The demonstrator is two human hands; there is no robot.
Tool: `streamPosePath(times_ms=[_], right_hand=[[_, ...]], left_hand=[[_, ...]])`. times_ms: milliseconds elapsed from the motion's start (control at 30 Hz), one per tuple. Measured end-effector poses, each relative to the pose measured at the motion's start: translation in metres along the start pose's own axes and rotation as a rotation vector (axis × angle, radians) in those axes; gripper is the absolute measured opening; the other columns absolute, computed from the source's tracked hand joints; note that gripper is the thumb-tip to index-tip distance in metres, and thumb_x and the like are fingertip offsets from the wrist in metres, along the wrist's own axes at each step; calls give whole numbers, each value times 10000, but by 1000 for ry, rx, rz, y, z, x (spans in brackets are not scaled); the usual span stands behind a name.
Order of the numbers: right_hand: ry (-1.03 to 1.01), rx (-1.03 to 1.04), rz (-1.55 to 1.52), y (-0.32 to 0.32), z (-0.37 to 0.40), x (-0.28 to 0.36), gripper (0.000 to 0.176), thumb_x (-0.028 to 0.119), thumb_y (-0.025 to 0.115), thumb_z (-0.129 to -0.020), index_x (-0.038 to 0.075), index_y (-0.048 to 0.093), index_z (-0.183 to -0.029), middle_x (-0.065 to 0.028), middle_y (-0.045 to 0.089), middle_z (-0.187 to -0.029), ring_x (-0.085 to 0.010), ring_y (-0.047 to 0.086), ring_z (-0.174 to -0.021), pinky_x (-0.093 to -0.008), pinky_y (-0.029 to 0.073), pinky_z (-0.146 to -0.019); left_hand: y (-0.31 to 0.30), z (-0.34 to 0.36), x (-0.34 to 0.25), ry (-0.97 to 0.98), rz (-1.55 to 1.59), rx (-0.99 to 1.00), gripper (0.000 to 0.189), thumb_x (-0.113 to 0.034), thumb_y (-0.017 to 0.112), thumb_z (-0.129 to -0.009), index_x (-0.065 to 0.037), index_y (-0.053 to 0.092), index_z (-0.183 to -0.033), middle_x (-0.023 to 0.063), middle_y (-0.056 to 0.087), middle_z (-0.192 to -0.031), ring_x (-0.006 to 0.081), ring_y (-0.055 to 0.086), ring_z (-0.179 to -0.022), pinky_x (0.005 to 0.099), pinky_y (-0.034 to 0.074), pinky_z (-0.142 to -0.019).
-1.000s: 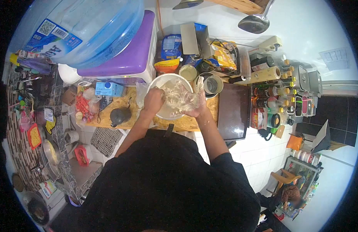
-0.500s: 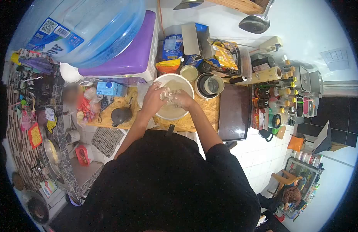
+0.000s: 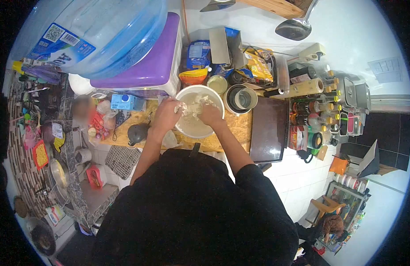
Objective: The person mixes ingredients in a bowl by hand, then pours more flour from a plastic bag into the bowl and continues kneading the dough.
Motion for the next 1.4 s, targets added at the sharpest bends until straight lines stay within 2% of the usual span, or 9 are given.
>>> streamPosePath(times_ms=[233, 333, 400, 533, 867, 1067, 1100, 1233, 1400], right_hand=[[126, 182, -35, -15, 0, 15, 441, 343, 660, -778, 15, 620, -1071, -240, 626, -1096, -380, 608, -1028, -454, 473, -907], [-3, 141, 8, -9, -2, -4, 423, 344, 638, -797, 25, 631, -1075, -232, 651, -1047, -361, 626, -1006, -437, 481, -892], [-192, 284, -177, -16, -5, -11, 443, 303, 634, -780, -4, 615, -1099, -259, 627, -1095, -384, 609, -1021, -430, 476, -891], [-309, 222, -354, -46, 13, 8, 450, 279, 634, -763, -24, 614, -1096, -286, 612, -1104, -399, 597, -1022, -431, 471, -888], [-161, 160, -29, -23, 7, 2, 315, 274, 637, -767, -6, 665, -908, -256, 656, -932, -402, 624, -928, -471, 482, -849], [-202, 68, -432, -35, 3, -6, 369, 275, 665, -754, 17, 669, -1018, -246, 662, -963, -406, 623, -946, -450, 486, -849], [-222, 7, -523, -37, 5, -4, 391, 280, 671, -753, 28, 667, -1052, -245, 662, -970, -410, 621, -948, -447, 485, -848], [-228, -121, -448, -29, 5, 5, 419, 294, 679, -759, 41, 657, -1093, -245, 657, -989, -409, 623, -934, -462, 485, -837], [-38, 52, -88, -27, 4, 12, 367, 341, 675, -779, 34, 668, -979, -224, 666, -965, -384, 642, -894, -481, 493, -824]], left_hand=[[8, -3, -7, -27, -134, -42, 268, -145, 743, -693, -23, 685, -925, 157, 594, -998, 332, 548, -997, 417, 483, -849], [15, 0, -8, -15, -86, -19, 354, -133, 764, -672, -25, 677, -998, 167, 582, -1039, 336, 541, -1021, 417, 484, -861], [17, 1, -9, -13, -95, -17, 423, -129, 774, -662, -29, 655, -1056, 171, 570, -1067, 341, 536, -1034, 418, 484, -869], [21, 1, -12, -12, -141, -52, 624, -119, 803, -627, -47, 570, -1202, 178, 538, -1136, 363, 521, -1066, 427, 483, -887], [12, 0, -10, -53, -123, -33, 676, -144, 809, -630, -44, 525, -1235, 194, 544, -1131, 374, 515, -1092, 437, 474, -885], [33, 1, 16, 81, 102, -113, 453, -153, 714, -760, 9, 570, -1157, 218, 577, -1115, 390, 548, -1037, 442, 448, -904], [40, 1, 21, -65, 333, -32, 402, -231, 648, -829, 33, 580, -1124, 233, 592, -1077, 383, 564, -996, 434, 441, -897], [41, -1, 18, -442, 687, 282, 606, -478, 419, -962, 98, 595, -1030, 250, 624, -902, 343, 584, -873, 408, 428, -853], [16, 0, 0, -459, 545, 350, 702, -546, 352, -967, 108, 606, -970, 227, 623, -852, 308, 560, -835, 392, 426, -819]])
Point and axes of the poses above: each hand's wrist, its own z-axis away from the middle knuckle, its own y-axis out of the palm, x = y × z, the point moved 1 cm from there along -z, towards the middle knuckle
